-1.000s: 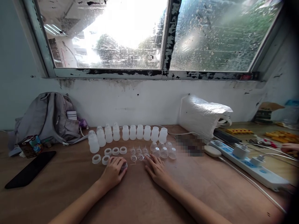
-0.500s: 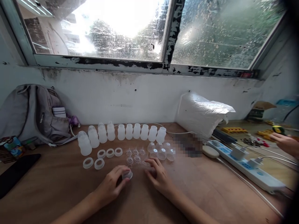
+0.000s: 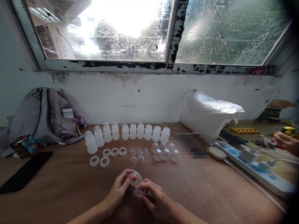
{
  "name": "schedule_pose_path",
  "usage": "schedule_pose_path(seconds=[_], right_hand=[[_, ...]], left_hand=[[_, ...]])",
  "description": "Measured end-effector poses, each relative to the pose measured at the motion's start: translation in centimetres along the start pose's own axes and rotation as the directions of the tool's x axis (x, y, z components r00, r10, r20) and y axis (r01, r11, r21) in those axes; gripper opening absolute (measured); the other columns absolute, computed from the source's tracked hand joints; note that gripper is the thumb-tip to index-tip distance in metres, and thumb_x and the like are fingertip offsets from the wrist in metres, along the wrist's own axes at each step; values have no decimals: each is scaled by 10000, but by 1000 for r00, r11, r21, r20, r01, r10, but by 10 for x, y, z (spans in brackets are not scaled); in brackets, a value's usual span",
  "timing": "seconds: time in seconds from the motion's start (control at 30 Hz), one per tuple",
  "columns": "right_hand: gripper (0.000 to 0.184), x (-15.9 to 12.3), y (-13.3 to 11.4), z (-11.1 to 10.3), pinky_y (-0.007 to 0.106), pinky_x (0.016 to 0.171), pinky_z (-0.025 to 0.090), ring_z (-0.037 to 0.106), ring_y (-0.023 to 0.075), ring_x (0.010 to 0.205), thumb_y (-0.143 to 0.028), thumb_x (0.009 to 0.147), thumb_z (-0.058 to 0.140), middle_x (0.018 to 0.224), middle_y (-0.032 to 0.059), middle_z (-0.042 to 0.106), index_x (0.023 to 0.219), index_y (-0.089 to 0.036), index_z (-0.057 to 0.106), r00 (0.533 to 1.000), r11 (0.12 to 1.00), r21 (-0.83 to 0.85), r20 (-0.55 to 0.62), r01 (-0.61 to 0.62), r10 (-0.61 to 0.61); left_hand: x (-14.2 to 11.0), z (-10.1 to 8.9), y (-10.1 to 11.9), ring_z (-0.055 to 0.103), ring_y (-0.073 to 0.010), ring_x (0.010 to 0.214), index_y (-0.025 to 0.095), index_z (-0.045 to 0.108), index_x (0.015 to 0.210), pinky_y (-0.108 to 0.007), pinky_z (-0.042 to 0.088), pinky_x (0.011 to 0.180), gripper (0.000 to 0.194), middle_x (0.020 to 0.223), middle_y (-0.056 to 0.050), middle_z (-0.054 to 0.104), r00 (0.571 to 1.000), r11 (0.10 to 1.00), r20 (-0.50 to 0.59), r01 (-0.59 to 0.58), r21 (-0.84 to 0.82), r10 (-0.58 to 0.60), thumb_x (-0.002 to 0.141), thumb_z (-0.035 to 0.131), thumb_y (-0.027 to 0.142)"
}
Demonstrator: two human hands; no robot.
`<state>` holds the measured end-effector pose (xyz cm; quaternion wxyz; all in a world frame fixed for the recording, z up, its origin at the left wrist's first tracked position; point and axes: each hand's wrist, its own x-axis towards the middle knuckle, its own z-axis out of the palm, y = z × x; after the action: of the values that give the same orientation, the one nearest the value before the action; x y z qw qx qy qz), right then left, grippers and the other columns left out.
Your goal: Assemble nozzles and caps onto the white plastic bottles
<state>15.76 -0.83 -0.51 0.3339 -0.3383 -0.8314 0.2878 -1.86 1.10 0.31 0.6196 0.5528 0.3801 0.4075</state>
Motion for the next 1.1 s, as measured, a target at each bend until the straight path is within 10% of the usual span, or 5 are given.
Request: schedule_pose_path(seconds=[0.37,0.63,1.1], right_hand=[[148,-3,15,7,184,450,293,347,70,463,-185,760,450,563,-69,368,865,-216,352,973,987,28,-167,-158,161],[322,0,14,4,191,532,340,429,88,583,-48,592,458,688,-33,450,861,-204,377,976,982,-79,-144,-173,160],[248,-1,40,9,168,452,300,385,74,498,-59,567,442,616,-46,406,737,-206,338,980,961,-220,-148,-165,135]], left_hand=[[-9,4,2,549,-144,797,225,496,997,-245,410,727,263,839,-22,607,986,991,162,-49,128,28,807,422,392],[-12,0,0,546,-135,788,220,384,1160,-218,419,715,437,954,-40,585,889,859,429,-342,382,163,745,513,268],[6,0,-33,567,-157,860,241,426,1173,-218,433,765,402,1046,-52,580,912,875,380,-304,377,153,786,450,344]])
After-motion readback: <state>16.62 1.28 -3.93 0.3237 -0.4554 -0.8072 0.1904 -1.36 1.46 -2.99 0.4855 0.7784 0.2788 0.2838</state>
